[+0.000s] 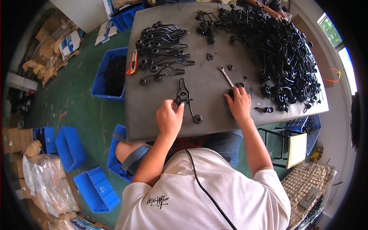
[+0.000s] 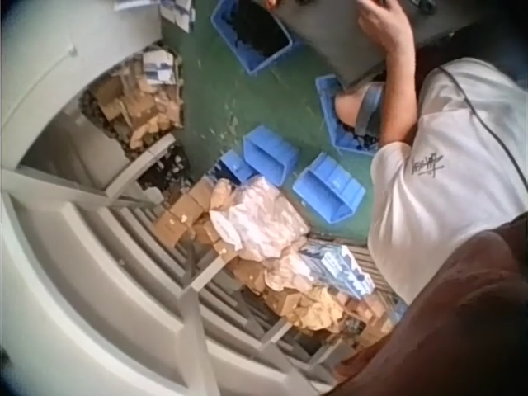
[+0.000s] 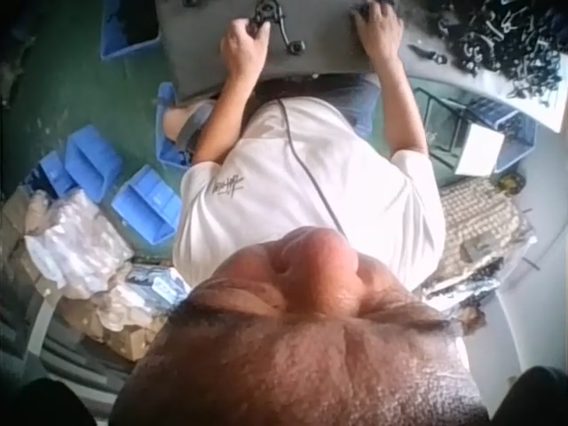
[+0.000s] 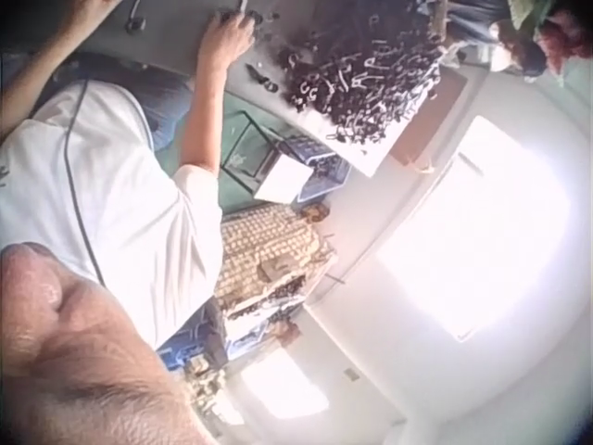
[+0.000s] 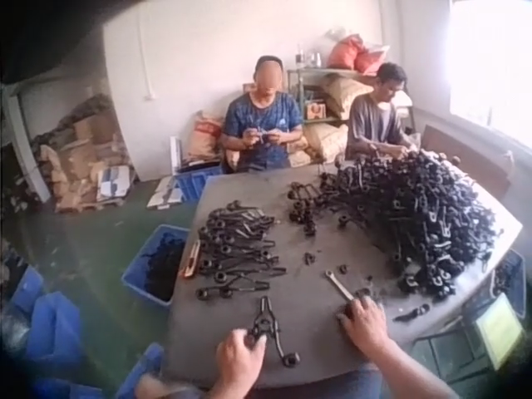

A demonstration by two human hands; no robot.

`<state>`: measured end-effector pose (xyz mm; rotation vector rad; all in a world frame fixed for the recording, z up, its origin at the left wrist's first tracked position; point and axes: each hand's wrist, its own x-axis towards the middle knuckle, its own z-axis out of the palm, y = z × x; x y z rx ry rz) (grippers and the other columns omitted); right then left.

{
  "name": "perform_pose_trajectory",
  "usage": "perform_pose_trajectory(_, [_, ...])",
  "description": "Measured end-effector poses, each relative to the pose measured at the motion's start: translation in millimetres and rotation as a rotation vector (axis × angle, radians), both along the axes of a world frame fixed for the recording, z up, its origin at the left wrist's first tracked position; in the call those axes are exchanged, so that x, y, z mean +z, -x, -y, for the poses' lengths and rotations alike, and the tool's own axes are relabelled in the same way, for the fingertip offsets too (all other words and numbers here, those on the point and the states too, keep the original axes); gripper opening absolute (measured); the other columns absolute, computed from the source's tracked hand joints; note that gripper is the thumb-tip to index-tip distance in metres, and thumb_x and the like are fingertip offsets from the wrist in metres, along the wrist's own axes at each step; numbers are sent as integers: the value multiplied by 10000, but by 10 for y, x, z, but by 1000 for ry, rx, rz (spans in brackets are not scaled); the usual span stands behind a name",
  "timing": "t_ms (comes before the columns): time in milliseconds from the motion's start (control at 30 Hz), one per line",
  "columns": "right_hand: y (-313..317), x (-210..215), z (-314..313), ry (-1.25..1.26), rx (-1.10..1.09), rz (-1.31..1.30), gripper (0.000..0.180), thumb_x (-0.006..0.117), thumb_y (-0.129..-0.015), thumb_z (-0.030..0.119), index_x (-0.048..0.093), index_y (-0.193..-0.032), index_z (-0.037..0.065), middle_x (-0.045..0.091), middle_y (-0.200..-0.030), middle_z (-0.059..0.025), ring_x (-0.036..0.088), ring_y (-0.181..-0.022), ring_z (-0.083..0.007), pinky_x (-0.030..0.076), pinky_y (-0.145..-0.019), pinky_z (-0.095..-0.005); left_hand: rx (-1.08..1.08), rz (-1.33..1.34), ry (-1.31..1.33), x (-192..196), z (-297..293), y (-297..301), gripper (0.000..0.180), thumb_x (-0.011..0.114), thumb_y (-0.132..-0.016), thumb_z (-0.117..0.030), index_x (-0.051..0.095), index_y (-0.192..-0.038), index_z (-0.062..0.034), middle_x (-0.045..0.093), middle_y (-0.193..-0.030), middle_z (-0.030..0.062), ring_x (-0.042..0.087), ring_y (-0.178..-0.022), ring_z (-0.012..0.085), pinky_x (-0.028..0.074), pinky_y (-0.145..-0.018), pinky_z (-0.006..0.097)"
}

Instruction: Assembling black mechanical/rubber linkage components at a factory workbench.

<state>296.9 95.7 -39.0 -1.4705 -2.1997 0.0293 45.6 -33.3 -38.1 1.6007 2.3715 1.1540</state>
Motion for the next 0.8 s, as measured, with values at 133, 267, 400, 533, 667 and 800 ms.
perform_pose_trajectory(133, [52,-106,19,18,138,51,249,666,-923,232,630,-1115,77,591,-1006,-112,615,-972,-314,481,-813,-440,5,-49,-60,-9,-30,63,329,777,-840,-216,597,-1038,-25,698,-815,125,668,-729,361,509,-719,470])
perform_pose_trajectory(267, [57,-71,28,46,245,-165,133,626,-941,164,649,-1020,59,604,-975,-137,620,-915,-350,495,-816,-455,-16,-89,-97,-12,-69,115,320,769,-841,-198,590,-1037,-21,707,-849,147,684,-756,368,522,-708,476])
perform_pose_trajectory(400, [198,134,134,375,514,-164,134,626,-917,133,647,-1018,47,601,-980,-153,612,-933,-359,500,-847,-455,-58,24,-83,-32,-100,126,345,777,-837,-199,588,-1065,-23,706,-863,162,687,-755,363,528,-705,466])
perform_pose_trajectory(533, [385,105,294,135,462,-185,177,662,-889,125,660,-1053,59,590,-1035,-133,583,-1003,-341,500,-872,-444,-45,91,-70,-32,-80,179,337,773,-839,-192,597,-1061,-10,717,-871,161,696,-770,361,537,-713,453])
perform_pose_trajectory(667, [303,-26,395,98,358,-71,240,684,-875,133,662,-1104,62,590,-1039,-125,575,-994,-333,496,-886,-425,-12,362,-43,40,-67,138,295,758,-865,-190,621,-1049,-4,733,-868,133,712,-747,248,544,-681,373])
perform_pose_trajectory(800, [400,-48,417,82,375,-15,277,693,-873,142,658,-1133,54,597,-1047,-126,571,-985,-327,490,-888,-418,5,706,-48,-35,-76,171,275,759,-879,-204,637,-1002,9,745,-847,92,681,-697,143,528,-620,304])
